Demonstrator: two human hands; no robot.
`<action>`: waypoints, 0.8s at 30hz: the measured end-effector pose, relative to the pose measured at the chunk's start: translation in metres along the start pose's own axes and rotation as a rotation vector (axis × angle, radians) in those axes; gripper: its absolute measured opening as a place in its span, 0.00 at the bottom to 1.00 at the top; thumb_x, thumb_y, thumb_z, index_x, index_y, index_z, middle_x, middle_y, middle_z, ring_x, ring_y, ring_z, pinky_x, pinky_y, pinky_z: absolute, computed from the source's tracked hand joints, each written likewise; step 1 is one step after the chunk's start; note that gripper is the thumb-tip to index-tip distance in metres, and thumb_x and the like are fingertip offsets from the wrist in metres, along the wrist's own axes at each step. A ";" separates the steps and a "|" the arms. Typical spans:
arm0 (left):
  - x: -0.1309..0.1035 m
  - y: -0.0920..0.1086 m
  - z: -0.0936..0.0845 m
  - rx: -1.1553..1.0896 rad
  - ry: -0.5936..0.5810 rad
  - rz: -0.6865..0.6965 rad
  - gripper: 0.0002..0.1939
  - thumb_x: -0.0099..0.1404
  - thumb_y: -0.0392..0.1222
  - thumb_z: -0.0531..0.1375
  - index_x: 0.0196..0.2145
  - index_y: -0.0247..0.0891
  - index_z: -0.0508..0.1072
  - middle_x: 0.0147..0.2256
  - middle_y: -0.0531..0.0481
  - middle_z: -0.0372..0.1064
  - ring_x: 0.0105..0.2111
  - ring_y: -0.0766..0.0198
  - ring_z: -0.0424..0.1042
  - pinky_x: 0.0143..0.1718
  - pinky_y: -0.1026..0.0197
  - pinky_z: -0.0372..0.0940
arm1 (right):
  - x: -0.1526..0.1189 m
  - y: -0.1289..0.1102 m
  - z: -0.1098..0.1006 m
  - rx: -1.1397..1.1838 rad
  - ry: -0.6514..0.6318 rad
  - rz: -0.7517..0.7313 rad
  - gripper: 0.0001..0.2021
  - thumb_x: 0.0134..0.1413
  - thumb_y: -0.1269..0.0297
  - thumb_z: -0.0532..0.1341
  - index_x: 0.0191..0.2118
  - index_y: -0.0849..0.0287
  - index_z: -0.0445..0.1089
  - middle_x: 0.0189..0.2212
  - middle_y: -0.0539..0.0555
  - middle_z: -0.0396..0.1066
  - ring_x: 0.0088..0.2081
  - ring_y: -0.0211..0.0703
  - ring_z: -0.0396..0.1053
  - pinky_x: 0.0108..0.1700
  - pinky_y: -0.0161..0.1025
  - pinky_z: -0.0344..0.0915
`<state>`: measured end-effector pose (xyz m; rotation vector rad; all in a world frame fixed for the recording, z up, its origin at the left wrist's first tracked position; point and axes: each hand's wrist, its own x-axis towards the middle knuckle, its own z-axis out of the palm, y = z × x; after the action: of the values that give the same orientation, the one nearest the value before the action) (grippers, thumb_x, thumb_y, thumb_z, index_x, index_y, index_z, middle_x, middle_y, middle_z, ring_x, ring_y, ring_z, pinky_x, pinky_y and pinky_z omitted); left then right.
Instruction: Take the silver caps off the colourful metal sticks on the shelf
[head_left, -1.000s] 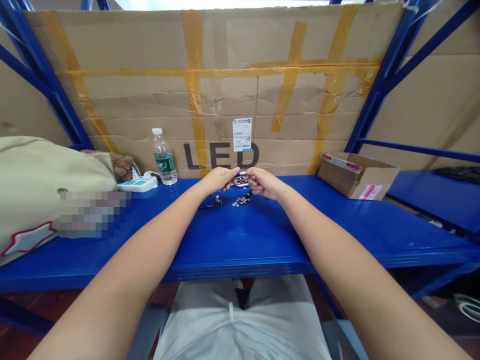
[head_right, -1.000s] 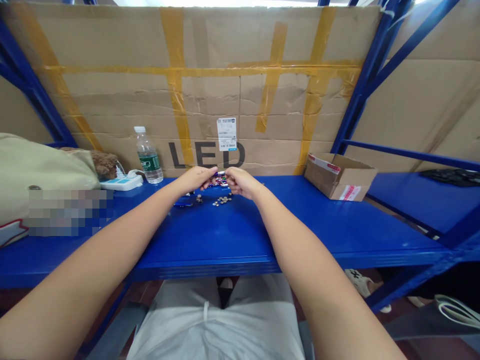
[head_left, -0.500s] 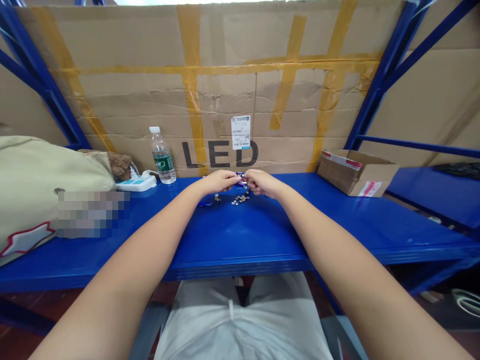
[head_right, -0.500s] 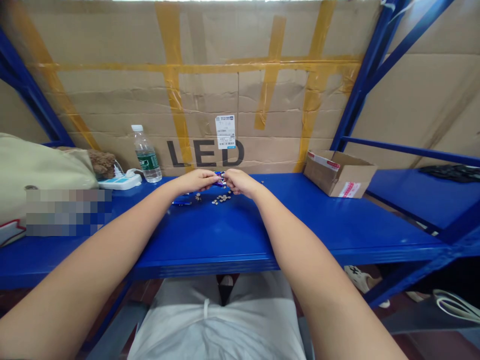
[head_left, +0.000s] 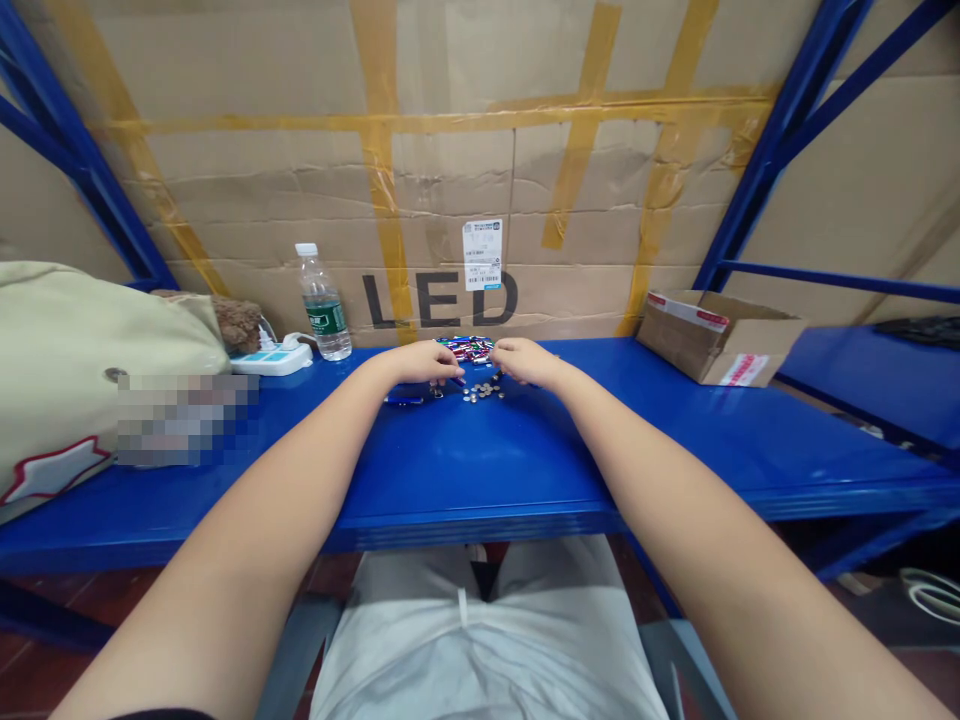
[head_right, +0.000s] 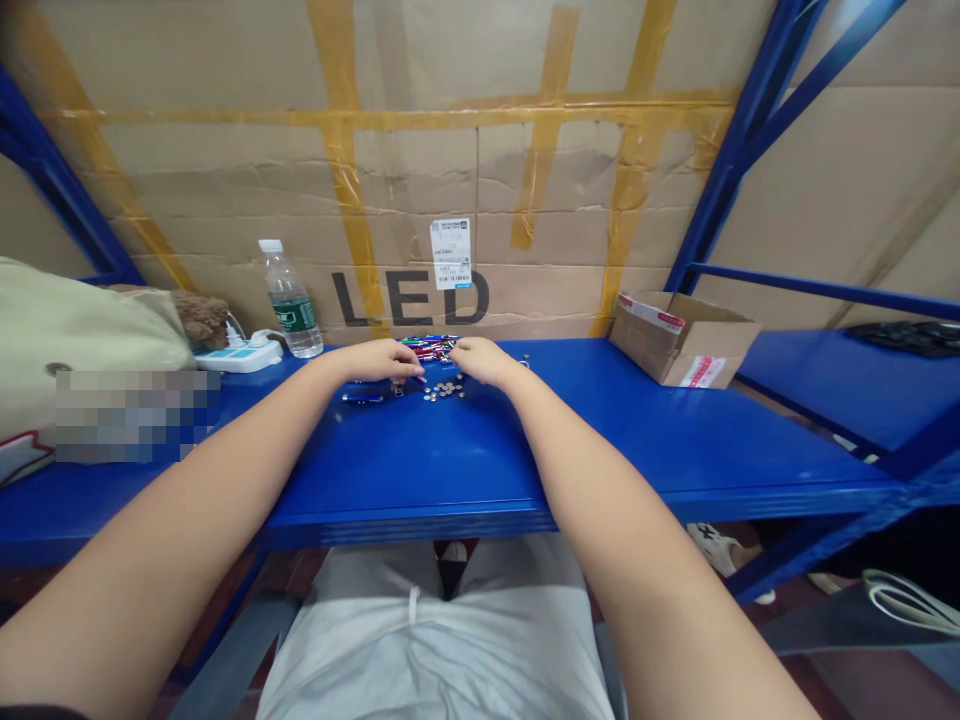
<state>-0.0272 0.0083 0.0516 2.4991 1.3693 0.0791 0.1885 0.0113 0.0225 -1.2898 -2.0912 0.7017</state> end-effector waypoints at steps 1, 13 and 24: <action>-0.001 0.000 -0.002 0.006 0.025 -0.007 0.23 0.62 0.58 0.52 0.40 0.37 0.74 0.33 0.49 0.73 0.32 0.62 0.68 0.34 0.62 0.59 | 0.000 0.001 0.000 -0.063 0.012 -0.039 0.09 0.53 0.65 0.52 0.23 0.58 0.56 0.20 0.48 0.58 0.22 0.35 0.55 0.24 0.34 0.50; -0.004 0.001 -0.005 0.078 0.043 0.122 0.15 0.57 0.48 0.61 0.41 0.42 0.76 0.41 0.52 0.74 0.40 0.62 0.70 0.40 0.64 0.61 | -0.006 -0.007 0.000 -0.221 -0.048 -0.124 0.09 0.52 0.64 0.52 0.24 0.59 0.58 0.21 0.49 0.62 0.24 0.35 0.57 0.27 0.35 0.50; -0.008 -0.004 -0.009 -0.007 0.097 0.097 0.19 0.63 0.49 0.53 0.47 0.38 0.72 0.46 0.47 0.71 0.44 0.60 0.68 0.45 0.62 0.60 | -0.001 0.001 0.001 -0.170 -0.067 -0.112 0.07 0.52 0.64 0.53 0.26 0.59 0.61 0.22 0.50 0.64 0.22 0.34 0.59 0.24 0.33 0.52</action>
<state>-0.0364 0.0055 0.0605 2.5855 1.2801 0.2279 0.1890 0.0108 0.0206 -1.2416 -2.2995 0.5341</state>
